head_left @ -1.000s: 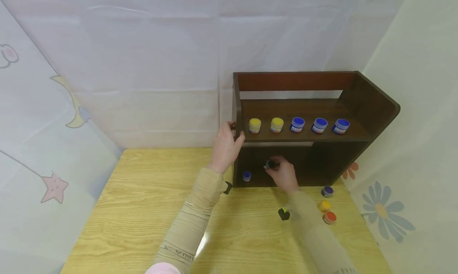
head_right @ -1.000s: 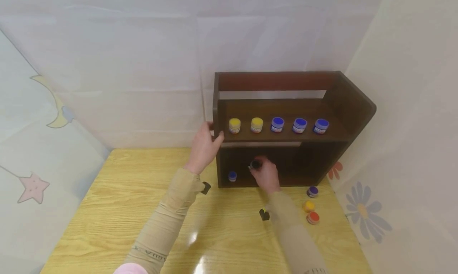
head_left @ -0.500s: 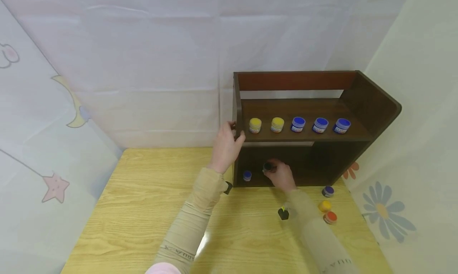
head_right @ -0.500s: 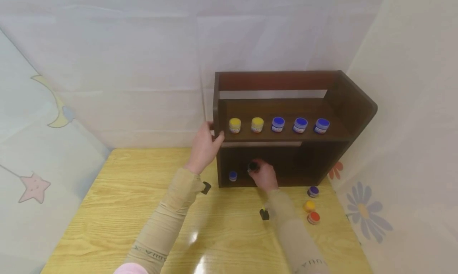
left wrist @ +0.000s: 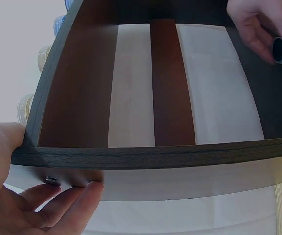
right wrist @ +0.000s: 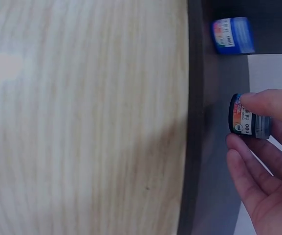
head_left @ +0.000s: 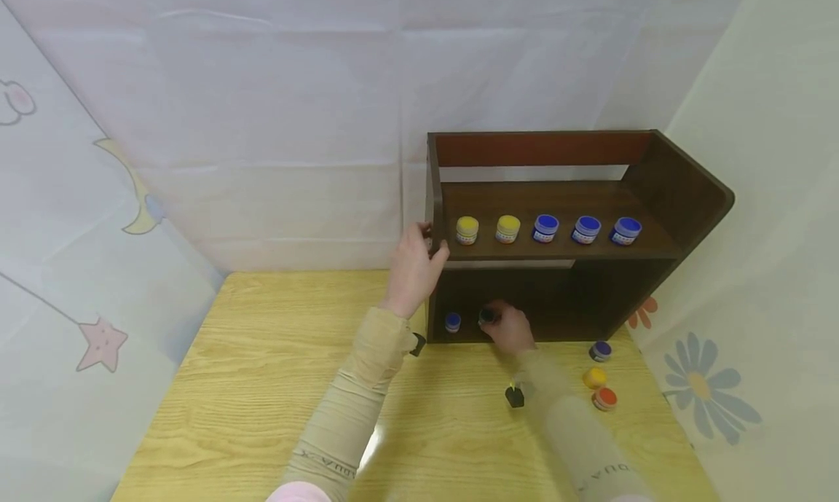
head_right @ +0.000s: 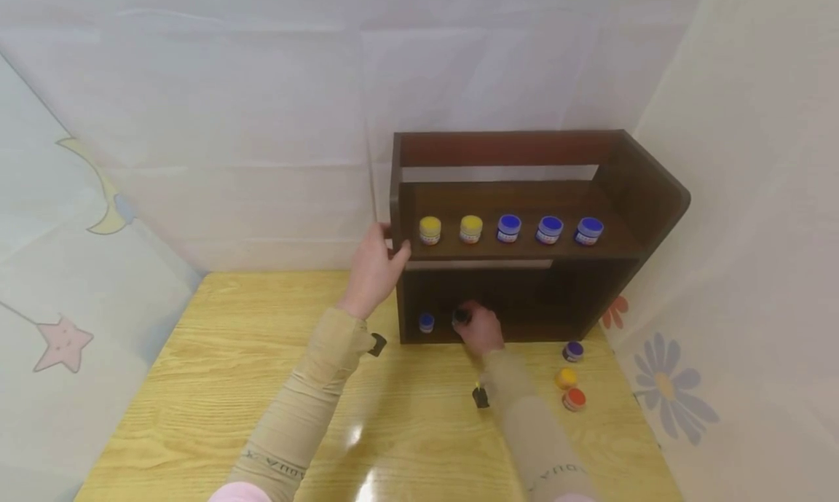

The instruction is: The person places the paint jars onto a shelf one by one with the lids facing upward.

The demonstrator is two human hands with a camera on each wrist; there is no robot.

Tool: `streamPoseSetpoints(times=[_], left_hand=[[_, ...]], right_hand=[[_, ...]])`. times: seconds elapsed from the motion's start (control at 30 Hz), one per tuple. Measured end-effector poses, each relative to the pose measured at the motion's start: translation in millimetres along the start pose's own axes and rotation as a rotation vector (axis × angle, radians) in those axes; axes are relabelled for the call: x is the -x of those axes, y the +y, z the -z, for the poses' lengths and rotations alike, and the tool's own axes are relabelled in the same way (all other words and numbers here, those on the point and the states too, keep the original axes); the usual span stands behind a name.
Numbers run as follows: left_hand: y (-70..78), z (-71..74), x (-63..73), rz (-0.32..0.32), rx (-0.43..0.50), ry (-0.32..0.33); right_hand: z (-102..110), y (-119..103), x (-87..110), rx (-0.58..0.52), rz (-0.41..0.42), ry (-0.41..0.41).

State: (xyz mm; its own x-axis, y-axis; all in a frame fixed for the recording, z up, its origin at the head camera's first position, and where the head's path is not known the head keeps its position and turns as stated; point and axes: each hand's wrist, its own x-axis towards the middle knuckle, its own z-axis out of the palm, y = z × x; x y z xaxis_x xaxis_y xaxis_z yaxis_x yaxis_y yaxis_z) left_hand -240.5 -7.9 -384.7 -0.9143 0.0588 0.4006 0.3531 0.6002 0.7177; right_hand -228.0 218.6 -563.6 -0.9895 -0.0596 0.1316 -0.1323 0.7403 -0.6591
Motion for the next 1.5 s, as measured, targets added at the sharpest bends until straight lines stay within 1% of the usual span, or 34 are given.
streamPoseSetpoints(times=[0.23,0.37,0.5,0.83,1.3,1.43,1.5], left_hand=[[0.1,0.4,0.0,0.001,-0.002,-0.002],[0.4,0.8,-0.1,0.000,-0.004,-0.002],[0.3,0.7,0.0,0.000,-0.007,0.002],[-0.8,-0.3,0.4,-0.005,-0.009,0.014],[-1.0,0.0,0.0,-0.019,-0.014,0.017],[-0.5,0.3,0.2,-0.017,-0.012,0.016],[-0.7,0.1,0.2,-0.019,-0.017,0.017]], right_hand=[[-12.2,6.5,1.1,0.011,-0.022,0.013],[-15.4,7.7,1.7,0.010,-0.019,0.040],[-17.3,8.2,2.7,0.020,-0.013,0.046],[-16.7,3.8,4.3,0.027,-0.011,0.027],[-16.8,2.5,1.6,0.054,0.004,0.004],[-18.0,10.6,0.2,0.024,0.002,-0.014],[-17.3,15.1,0.0,-0.014,-0.007,-0.034]])
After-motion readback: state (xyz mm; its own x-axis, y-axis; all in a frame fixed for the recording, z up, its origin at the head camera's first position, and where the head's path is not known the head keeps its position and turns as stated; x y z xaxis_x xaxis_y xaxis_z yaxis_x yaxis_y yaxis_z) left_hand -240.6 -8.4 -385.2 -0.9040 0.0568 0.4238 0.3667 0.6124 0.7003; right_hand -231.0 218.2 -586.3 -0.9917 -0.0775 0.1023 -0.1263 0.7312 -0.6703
